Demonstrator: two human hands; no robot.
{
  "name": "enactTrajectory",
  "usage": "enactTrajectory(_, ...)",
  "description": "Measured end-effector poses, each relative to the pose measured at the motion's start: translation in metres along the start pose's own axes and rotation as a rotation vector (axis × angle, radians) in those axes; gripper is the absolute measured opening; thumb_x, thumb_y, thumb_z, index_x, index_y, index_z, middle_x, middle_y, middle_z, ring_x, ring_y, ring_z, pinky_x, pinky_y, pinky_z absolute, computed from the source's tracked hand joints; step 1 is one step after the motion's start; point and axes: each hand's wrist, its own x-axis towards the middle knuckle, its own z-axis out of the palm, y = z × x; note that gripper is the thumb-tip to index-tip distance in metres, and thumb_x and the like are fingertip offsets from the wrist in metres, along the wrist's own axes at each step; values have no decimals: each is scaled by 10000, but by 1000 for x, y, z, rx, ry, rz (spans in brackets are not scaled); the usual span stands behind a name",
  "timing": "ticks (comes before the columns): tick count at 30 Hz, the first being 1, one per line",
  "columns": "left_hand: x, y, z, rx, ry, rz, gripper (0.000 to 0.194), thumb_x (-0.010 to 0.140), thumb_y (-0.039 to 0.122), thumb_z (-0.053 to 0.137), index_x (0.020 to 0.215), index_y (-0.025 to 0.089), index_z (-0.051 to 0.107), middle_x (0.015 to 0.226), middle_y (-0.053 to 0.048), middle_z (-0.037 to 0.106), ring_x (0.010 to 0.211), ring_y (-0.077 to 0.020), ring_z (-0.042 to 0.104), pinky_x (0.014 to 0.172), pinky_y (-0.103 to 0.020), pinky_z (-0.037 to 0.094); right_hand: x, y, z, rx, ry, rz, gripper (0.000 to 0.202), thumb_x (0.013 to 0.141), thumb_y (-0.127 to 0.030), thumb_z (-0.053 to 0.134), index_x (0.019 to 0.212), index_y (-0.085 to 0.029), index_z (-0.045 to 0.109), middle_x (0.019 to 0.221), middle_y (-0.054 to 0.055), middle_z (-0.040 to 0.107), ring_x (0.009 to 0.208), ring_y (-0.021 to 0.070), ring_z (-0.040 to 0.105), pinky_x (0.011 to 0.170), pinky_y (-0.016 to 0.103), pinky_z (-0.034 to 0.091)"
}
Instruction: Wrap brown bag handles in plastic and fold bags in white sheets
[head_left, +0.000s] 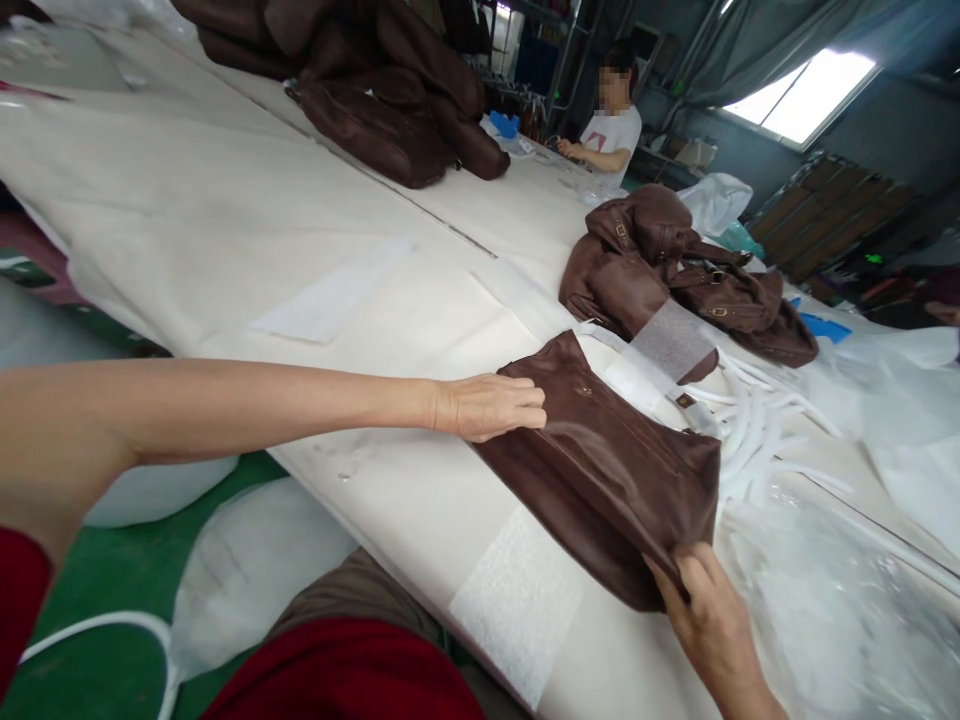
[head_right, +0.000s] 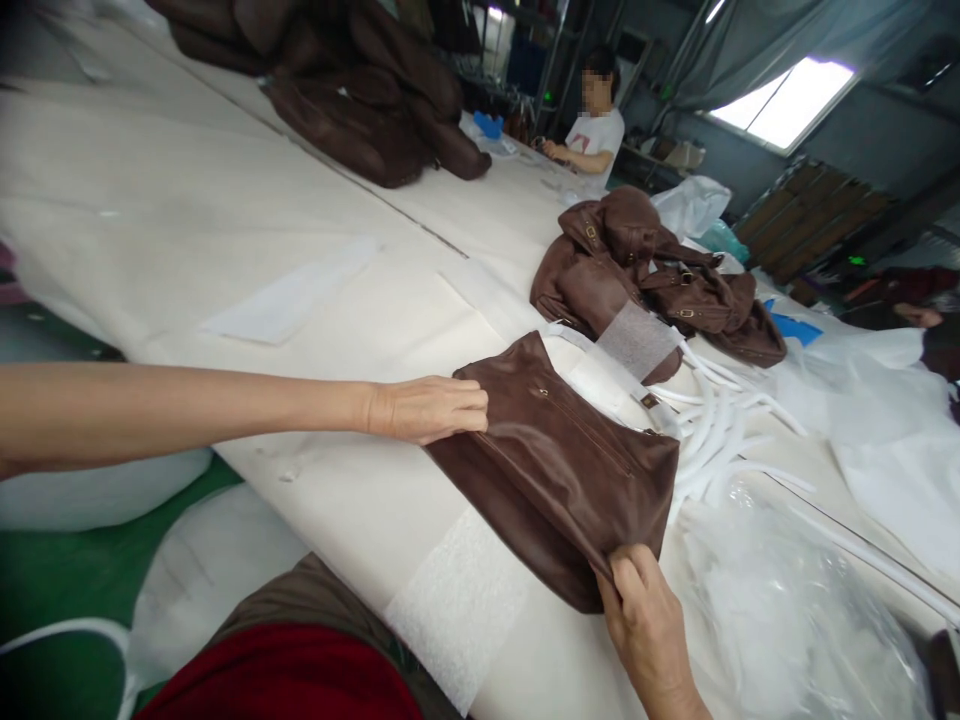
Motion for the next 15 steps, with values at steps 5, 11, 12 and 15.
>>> enactTrajectory(5,-26,3,18,-187,109,-90,384,982,172,262,928,236,636,1007,-127,629,921,-224,550,808,-344,490,-23,6,24,-107,87,-106,337,930,-114,422,1187,-261,582,921,75,559,780,198,620,622,292,543)
enactTrajectory(11,-39,-5,31,-505,276,-133,241,969,210,387,1036,186,617,1057,-153,646,1014,-213,597,942,-370,501,-22,9,16,126,18,-33,409,947,-146,462,1323,-295,523,1011,93,539,865,217,639,707,339,575)
enactTrajectory(12,-39,-7,32,-513,271,-133,238,963,187,384,1013,185,617,1036,-145,654,1001,-205,606,930,-356,507,-22,11,13,166,-2,-35,384,949,-164,477,1312,-281,524,1025,98,547,884,220,643,719,339,576)
enactTrajectory(15,-39,-11,32,-472,279,-122,279,947,123,348,930,184,621,968,-126,670,972,-187,623,898,-322,523,-21,13,7,228,-29,-9,271,955,-220,503,1220,-246,549,1024,96,572,905,222,649,739,336,576)
